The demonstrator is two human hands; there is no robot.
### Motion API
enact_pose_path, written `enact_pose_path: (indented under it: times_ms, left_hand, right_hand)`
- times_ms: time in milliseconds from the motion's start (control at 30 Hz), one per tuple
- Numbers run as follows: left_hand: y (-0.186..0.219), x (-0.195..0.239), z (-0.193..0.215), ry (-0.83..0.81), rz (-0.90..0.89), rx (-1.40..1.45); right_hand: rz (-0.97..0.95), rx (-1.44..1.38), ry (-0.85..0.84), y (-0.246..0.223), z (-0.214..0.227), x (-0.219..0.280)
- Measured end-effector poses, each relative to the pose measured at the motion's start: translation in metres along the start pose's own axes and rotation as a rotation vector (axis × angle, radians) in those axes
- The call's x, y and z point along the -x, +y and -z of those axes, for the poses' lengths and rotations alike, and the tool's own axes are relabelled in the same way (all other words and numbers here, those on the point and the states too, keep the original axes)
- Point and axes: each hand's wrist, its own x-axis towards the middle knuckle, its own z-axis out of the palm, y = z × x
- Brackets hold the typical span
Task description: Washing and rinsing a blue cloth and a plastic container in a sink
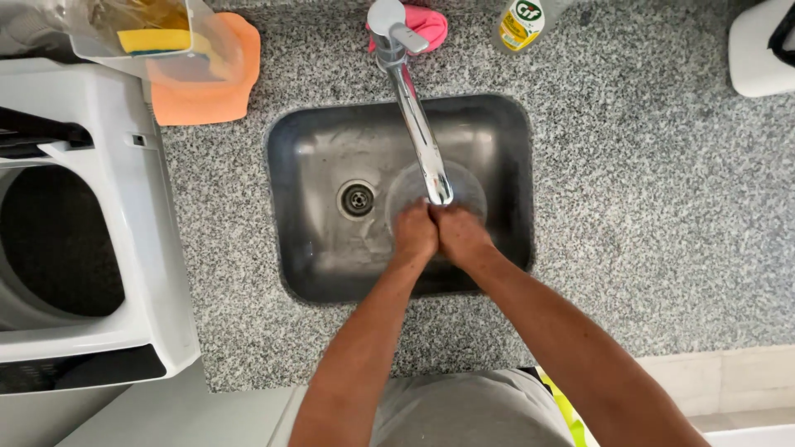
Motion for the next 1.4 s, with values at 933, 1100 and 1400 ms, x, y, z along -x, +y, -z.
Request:
enact_pose_path:
  times_ms: [933, 1100, 1400]
  left_hand:
    - [0.068, 0.112, 0.167, 0.275, -0.31, 0.321]
    - [0.112, 0.145, 0.206, 0.225, -0.348, 0.451]
    - [0.189, 0.199, 0.264, 0.145, -0.418, 0.675]
  right_hand:
    - [0.057, -0.3, 0.483, -0.04, 0.184, 0.143]
    - [0.14, -0.299, 0.653, -0.073, 0.231, 0.178]
    - [0.213, -0.272, 0.848, -0.106, 0.271, 0.221]
